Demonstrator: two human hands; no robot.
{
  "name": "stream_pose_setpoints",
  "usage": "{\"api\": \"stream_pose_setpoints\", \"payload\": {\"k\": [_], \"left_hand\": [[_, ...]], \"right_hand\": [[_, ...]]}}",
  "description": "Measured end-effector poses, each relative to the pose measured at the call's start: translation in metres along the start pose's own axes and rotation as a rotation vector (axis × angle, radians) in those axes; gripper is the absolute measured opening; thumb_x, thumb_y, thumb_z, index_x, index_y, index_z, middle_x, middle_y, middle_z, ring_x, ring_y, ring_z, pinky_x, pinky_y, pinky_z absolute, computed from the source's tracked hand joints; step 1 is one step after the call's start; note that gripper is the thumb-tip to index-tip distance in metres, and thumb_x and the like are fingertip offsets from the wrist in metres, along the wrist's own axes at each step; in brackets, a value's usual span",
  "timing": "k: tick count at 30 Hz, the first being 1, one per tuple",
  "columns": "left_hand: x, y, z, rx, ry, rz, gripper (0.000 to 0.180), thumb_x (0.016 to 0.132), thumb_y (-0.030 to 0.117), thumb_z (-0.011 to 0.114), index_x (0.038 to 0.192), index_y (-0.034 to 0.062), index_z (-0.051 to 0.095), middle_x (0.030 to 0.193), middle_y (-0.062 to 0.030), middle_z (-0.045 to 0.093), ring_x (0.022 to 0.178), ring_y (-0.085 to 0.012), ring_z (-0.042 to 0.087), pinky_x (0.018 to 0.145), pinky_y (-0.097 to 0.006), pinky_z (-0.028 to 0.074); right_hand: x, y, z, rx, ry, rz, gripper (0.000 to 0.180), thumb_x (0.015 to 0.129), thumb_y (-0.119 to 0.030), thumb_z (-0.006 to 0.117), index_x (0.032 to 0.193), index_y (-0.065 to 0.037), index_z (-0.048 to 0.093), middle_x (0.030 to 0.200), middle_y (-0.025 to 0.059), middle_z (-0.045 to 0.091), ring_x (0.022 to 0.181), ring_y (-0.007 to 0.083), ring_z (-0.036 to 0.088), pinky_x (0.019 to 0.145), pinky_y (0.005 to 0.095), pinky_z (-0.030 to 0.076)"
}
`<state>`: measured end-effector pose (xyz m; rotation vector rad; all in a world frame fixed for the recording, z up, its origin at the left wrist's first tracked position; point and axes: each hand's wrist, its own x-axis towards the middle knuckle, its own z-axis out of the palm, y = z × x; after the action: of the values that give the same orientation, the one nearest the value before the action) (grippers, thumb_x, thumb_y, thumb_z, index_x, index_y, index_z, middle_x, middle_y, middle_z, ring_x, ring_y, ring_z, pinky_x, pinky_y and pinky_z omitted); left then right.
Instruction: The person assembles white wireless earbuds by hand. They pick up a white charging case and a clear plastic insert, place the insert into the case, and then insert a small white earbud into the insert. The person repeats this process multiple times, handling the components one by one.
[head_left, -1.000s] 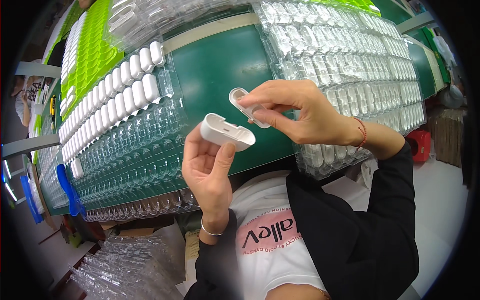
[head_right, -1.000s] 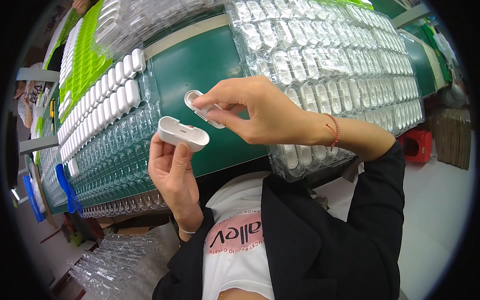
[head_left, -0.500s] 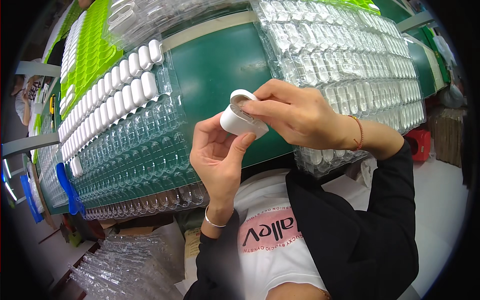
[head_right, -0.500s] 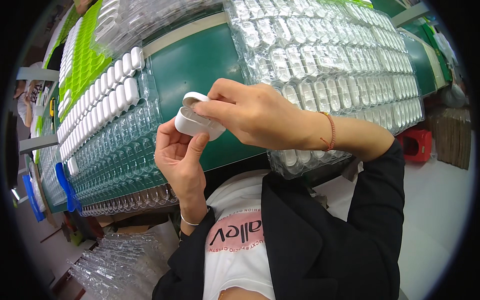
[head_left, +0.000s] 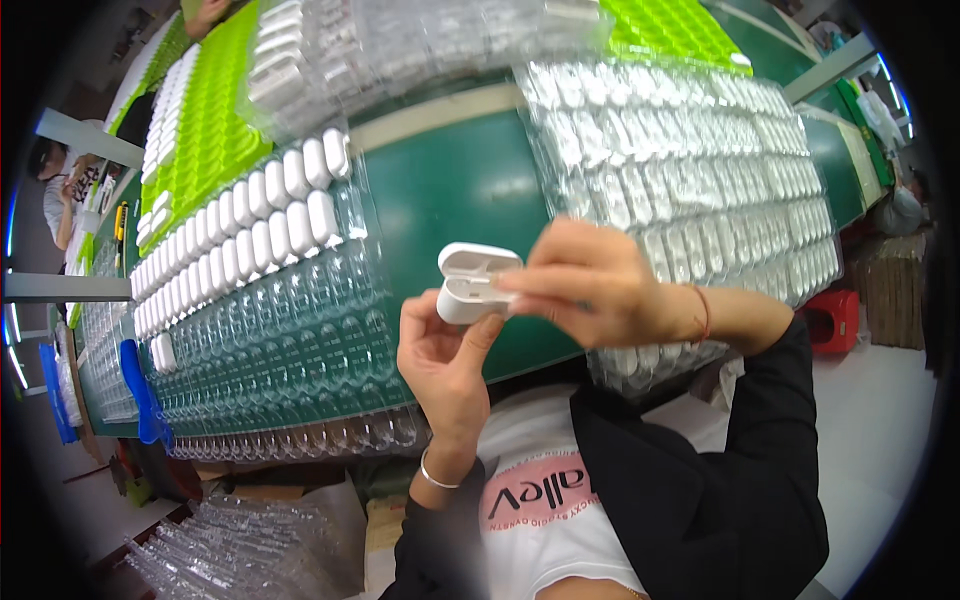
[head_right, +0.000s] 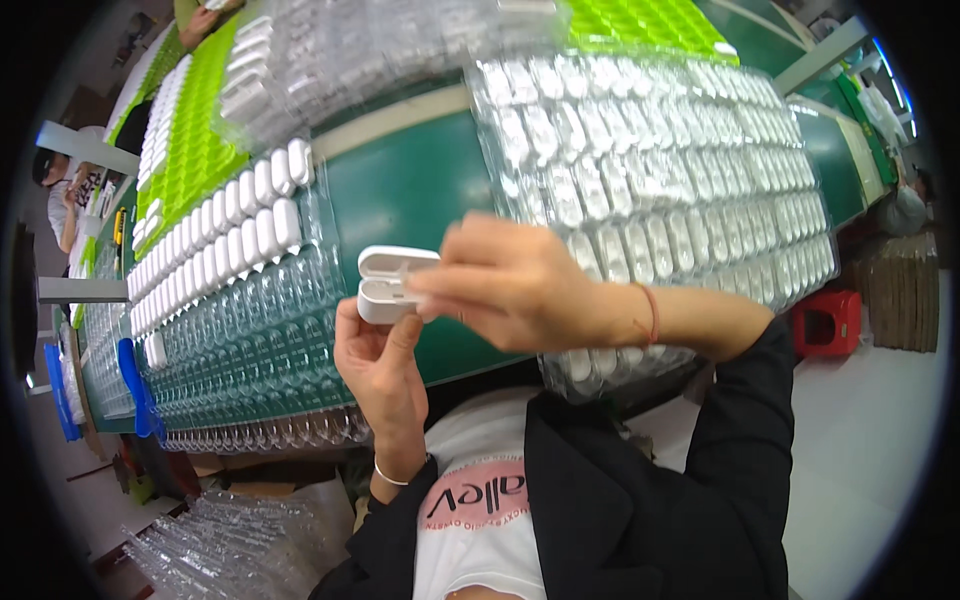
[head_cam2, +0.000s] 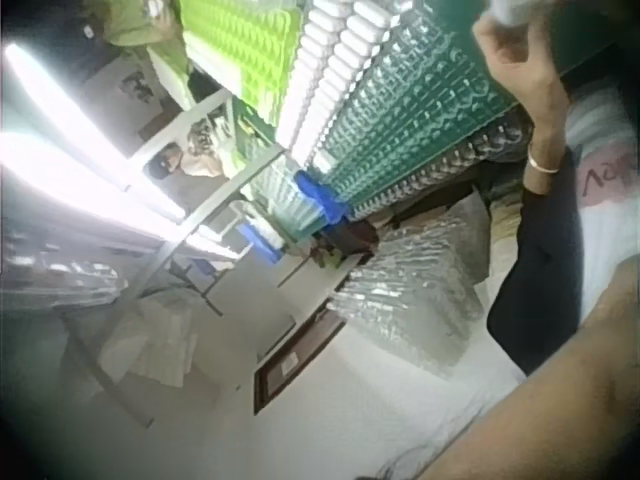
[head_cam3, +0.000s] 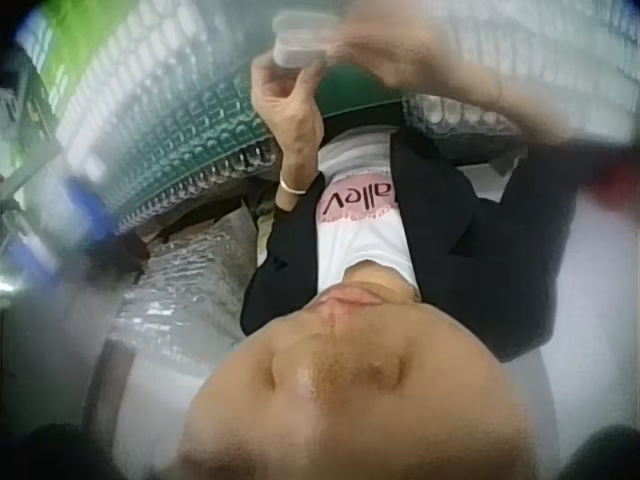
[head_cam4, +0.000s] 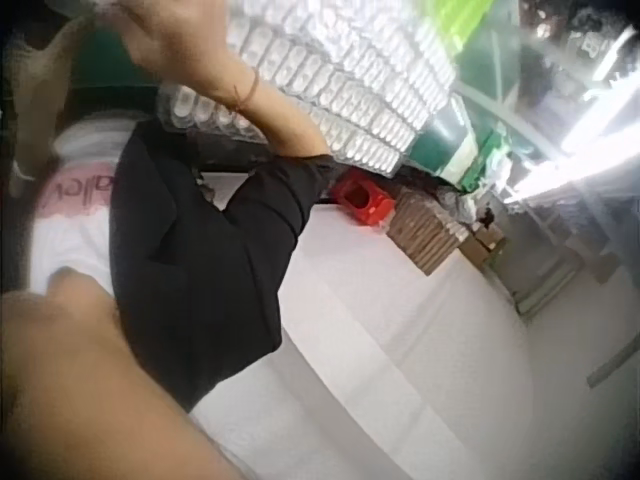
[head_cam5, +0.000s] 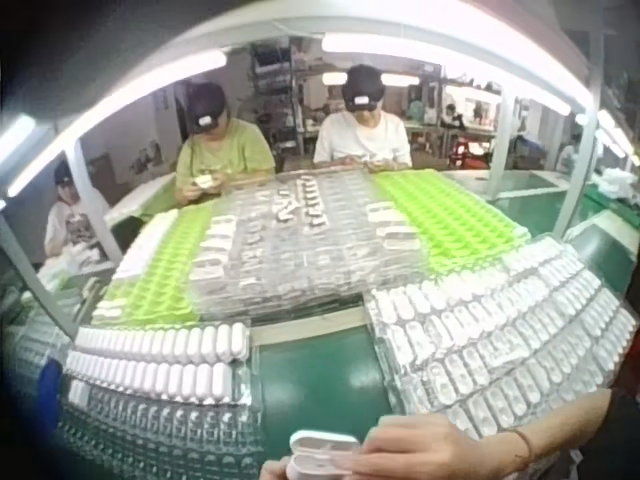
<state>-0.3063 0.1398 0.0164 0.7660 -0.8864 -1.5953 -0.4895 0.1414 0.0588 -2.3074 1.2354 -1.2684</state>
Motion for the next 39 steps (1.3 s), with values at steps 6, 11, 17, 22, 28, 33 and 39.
{"api": "stream_pose_setpoints", "payload": {"k": [6, 11, 17, 22, 28, 33, 39], "left_hand": [[0.008, -0.002, 0.002, -0.1, 0.036, -0.026, 0.032, 0.082, -0.006, 0.069, 0.107, -0.0001, 0.05, 0.106, -0.0103, 0.061, 0.101, -0.0157, 0.06, 0.088, -0.03, 0.05], [0.009, 0.004, 0.021, 0.056, -0.007, -0.024, 0.031, 0.09, -0.003, 0.058, 0.119, -0.0026, 0.048, 0.116, -0.0141, 0.056, 0.111, -0.0206, 0.056, 0.092, -0.034, 0.05], [-0.008, 0.005, 0.005, 0.25, -0.206, -0.075, 0.023, 0.092, -0.002, 0.056, 0.114, -0.0023, 0.05, 0.109, -0.0125, 0.058, 0.103, -0.0183, 0.059, 0.083, -0.031, 0.054], [0.0, 0.005, 0.009, 0.244, -0.219, -0.118, 0.018, 0.093, -0.002, 0.055, 0.11, -0.0027, 0.052, 0.104, -0.012, 0.06, 0.096, -0.0174, 0.062, 0.08, -0.029, 0.055], [0.011, 0.001, 0.005, 0.156, -0.137, -0.181, 0.014, 0.093, -0.003, 0.055, 0.107, -0.0026, 0.053, 0.1, -0.0123, 0.062, 0.094, -0.0168, 0.063, 0.079, -0.028, 0.054], [0.002, 0.015, 0.002, 0.18, -0.141, -0.263, 0.014, 0.093, -0.004, 0.054, 0.106, -0.0026, 0.053, 0.099, -0.0134, 0.063, 0.088, -0.016, 0.064, 0.075, -0.027, 0.054], [0.011, 0.099, -0.072, 1.019, 0.006, 0.404, 0.013, 0.083, -0.012, 0.055, 0.087, -0.0019, 0.062, 0.084, -0.0102, 0.064, 0.073, -0.0145, 0.06, 0.064, -0.024, 0.047]], "right_hand": [[0.007, -0.005, -0.002, 0.214, -0.226, 0.395, 0.019, 0.076, -0.007, 0.074, 0.095, -0.006, 0.068, 0.077, 0.0115, 0.066, 0.059, 0.0248, 0.061, 0.054, 0.0309, 0.047], [0.026, 0.036, -0.02, 0.084, -0.101, 0.198, 0.017, 0.076, -0.002, 0.072, 0.092, -0.005, 0.068, 0.079, 0.013, 0.068, 0.065, 0.027, 0.066, 0.057, 0.0321, 0.05], [0.138, 0.164, -0.105, -0.38, 0.05, 0.268, 0.016, 0.084, -0.009, 0.062, 0.097, -0.005, 0.07, 0.079, 0.0144, 0.069, 0.068, 0.0273, 0.066, 0.062, 0.0334, 0.049], [0.194, 0.288, -0.181, -0.807, -0.042, 0.219, 0.02, 0.083, -0.013, 0.059, 0.098, -0.004, 0.07, 0.085, 0.0153, 0.069, 0.077, 0.0325, 0.065, 0.073, 0.0381, 0.05], [0.211, 0.333, -0.175, -0.834, -0.215, 0.307, 0.019, 0.081, -0.015, 0.059, 0.094, -0.011, 0.073, 0.091, 0.014, 0.07, 0.087, 0.0346, 0.065, 0.079, 0.0429, 0.052], [0.205, 0.336, -0.181, -0.821, -0.149, 0.255, 0.021, 0.082, -0.017, 0.06, 0.095, -0.008, 0.073, 0.094, 0.0156, 0.07, 0.088, 0.0354, 0.065, 0.08, 0.0413, 0.051], [0.135, 0.262, -0.18, -0.584, -0.011, 0.212, 0.022, 0.091, -0.014, 0.058, 0.106, -0.002, 0.068, 0.093, 0.0125, 0.071, 0.084, 0.0199, 0.067, 0.076, 0.0304, 0.05]]}}
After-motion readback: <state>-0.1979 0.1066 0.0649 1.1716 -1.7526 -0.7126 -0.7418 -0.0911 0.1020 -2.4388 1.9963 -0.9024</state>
